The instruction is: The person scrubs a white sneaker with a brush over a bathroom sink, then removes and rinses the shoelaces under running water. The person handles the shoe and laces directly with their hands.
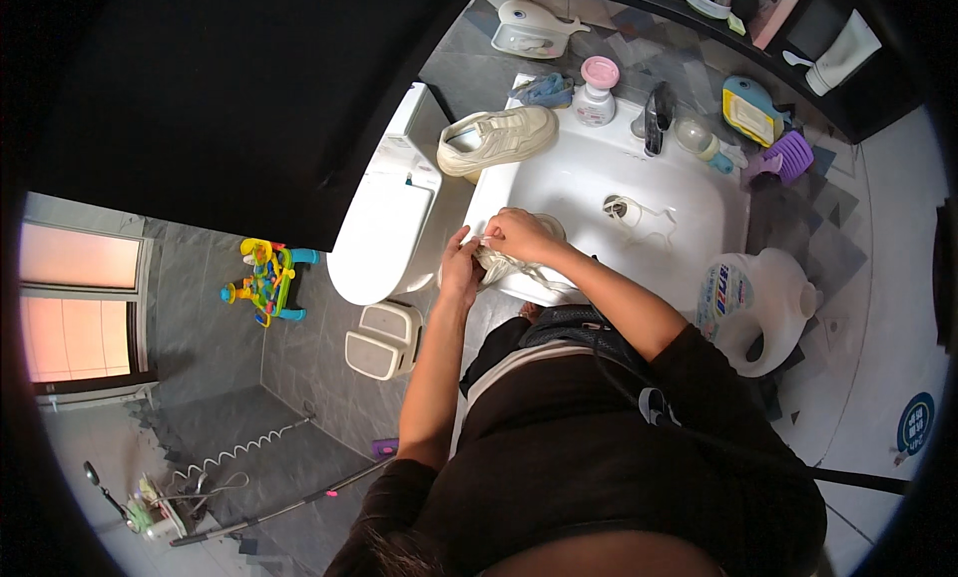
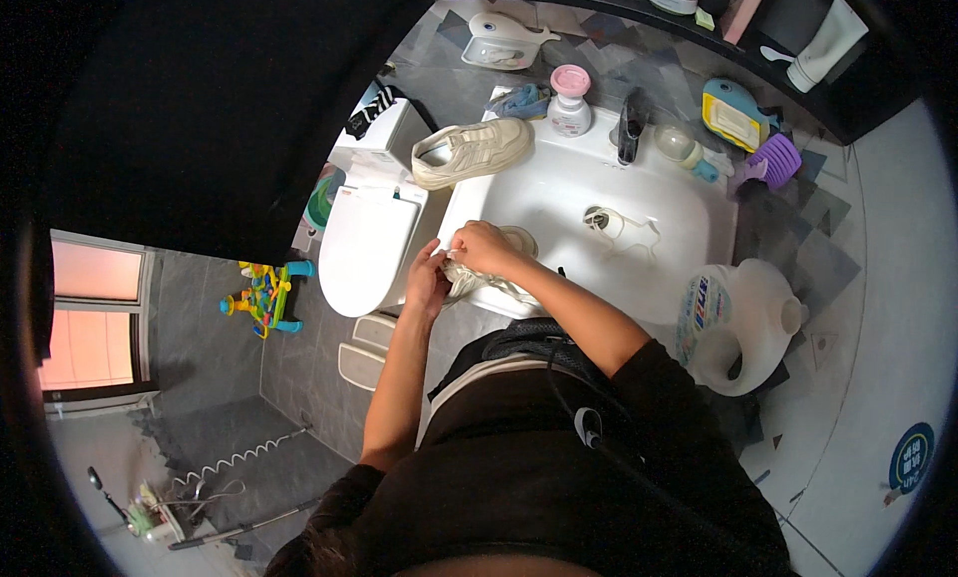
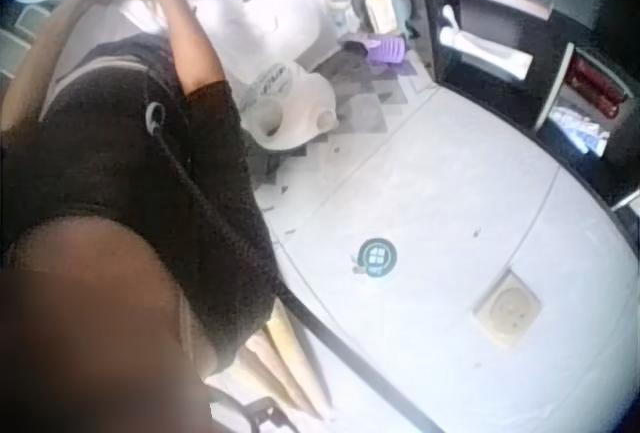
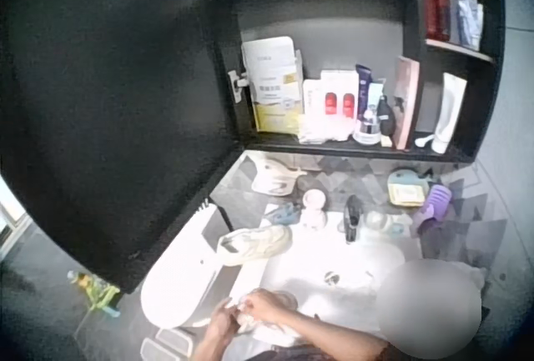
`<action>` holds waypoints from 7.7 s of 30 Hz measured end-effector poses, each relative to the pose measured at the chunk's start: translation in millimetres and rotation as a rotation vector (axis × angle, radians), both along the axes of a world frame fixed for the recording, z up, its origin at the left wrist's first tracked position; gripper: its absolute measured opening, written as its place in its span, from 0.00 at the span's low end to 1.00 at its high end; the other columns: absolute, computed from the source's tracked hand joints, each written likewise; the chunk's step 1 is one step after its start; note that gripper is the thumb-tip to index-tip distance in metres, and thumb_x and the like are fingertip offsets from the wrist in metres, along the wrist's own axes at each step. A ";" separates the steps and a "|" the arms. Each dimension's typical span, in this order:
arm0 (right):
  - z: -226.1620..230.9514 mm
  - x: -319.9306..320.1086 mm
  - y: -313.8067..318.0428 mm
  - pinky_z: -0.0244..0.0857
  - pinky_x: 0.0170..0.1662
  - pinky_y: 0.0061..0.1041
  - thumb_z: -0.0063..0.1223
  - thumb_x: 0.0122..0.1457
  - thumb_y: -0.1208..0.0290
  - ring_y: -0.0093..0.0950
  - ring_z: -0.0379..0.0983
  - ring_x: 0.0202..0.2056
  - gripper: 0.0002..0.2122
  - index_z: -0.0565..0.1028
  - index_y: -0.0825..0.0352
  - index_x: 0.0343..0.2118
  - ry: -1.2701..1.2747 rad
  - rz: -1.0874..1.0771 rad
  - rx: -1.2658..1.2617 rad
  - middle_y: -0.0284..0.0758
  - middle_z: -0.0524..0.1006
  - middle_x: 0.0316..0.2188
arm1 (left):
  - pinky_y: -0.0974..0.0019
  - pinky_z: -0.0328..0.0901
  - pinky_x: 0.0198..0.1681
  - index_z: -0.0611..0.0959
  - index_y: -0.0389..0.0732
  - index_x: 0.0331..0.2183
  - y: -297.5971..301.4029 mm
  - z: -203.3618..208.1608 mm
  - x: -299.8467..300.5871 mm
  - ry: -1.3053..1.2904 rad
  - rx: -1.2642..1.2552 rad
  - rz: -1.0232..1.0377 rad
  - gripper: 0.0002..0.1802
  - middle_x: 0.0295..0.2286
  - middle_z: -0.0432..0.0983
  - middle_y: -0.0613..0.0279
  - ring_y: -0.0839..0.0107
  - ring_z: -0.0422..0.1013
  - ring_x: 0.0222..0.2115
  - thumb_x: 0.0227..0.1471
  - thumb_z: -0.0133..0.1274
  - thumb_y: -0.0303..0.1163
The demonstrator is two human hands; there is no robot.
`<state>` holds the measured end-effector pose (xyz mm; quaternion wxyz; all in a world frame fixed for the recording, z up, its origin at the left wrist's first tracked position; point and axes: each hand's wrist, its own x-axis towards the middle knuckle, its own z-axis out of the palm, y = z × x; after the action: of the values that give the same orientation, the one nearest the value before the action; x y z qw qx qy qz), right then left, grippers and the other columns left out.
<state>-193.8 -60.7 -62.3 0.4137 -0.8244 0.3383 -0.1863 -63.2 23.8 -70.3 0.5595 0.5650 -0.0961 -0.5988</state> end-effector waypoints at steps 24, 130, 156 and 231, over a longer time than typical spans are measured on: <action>-6.2 -12.4 -1.0 0.59 0.49 0.32 0.54 0.43 0.69 0.36 0.65 0.45 0.08 0.76 0.63 0.28 -0.194 -0.241 -0.153 0.36 0.71 0.39 | 0.63 0.68 0.38 0.59 0.36 0.54 -7.8 -17.1 2.5 0.035 -0.095 -0.025 0.25 0.37 0.69 0.50 0.64 0.70 0.35 0.54 0.41 0.20; 18.3 -44.2 8.9 0.59 0.47 0.31 0.56 0.40 0.75 0.33 0.63 0.44 0.07 0.68 0.63 0.22 -0.033 0.094 -0.387 0.32 0.68 0.37 | 0.75 0.60 0.30 0.65 0.39 0.55 -1.3 15.9 6.8 -0.374 -0.134 -0.493 0.33 0.30 0.70 0.64 0.78 0.63 0.28 0.45 0.52 0.17; -16.7 -53.4 -4.1 0.60 0.47 0.31 0.54 0.47 0.73 0.34 0.63 0.47 0.07 0.68 0.65 0.27 -0.243 -0.156 0.209 0.34 0.69 0.40 | 0.74 0.62 0.40 0.65 0.38 0.55 -2.5 11.5 7.7 -0.333 -0.130 -0.449 0.33 0.37 0.74 0.58 0.73 0.68 0.35 0.45 0.51 0.15; 36.9 -47.0 16.0 0.59 0.45 0.34 0.51 0.40 0.77 0.38 0.65 0.42 0.07 0.64 0.67 0.18 -0.408 -0.226 -0.461 0.37 0.71 0.39 | 0.77 0.59 0.25 0.69 0.37 0.50 -6.5 -13.0 5.6 -0.635 -0.181 -0.299 0.24 0.30 0.72 0.64 0.81 0.63 0.25 0.49 0.51 0.20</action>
<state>-240.8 -44.7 -25.5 0.2523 -0.7992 0.2869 -0.4641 -57.6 17.3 -83.3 0.4557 0.6507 -0.3993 -0.4578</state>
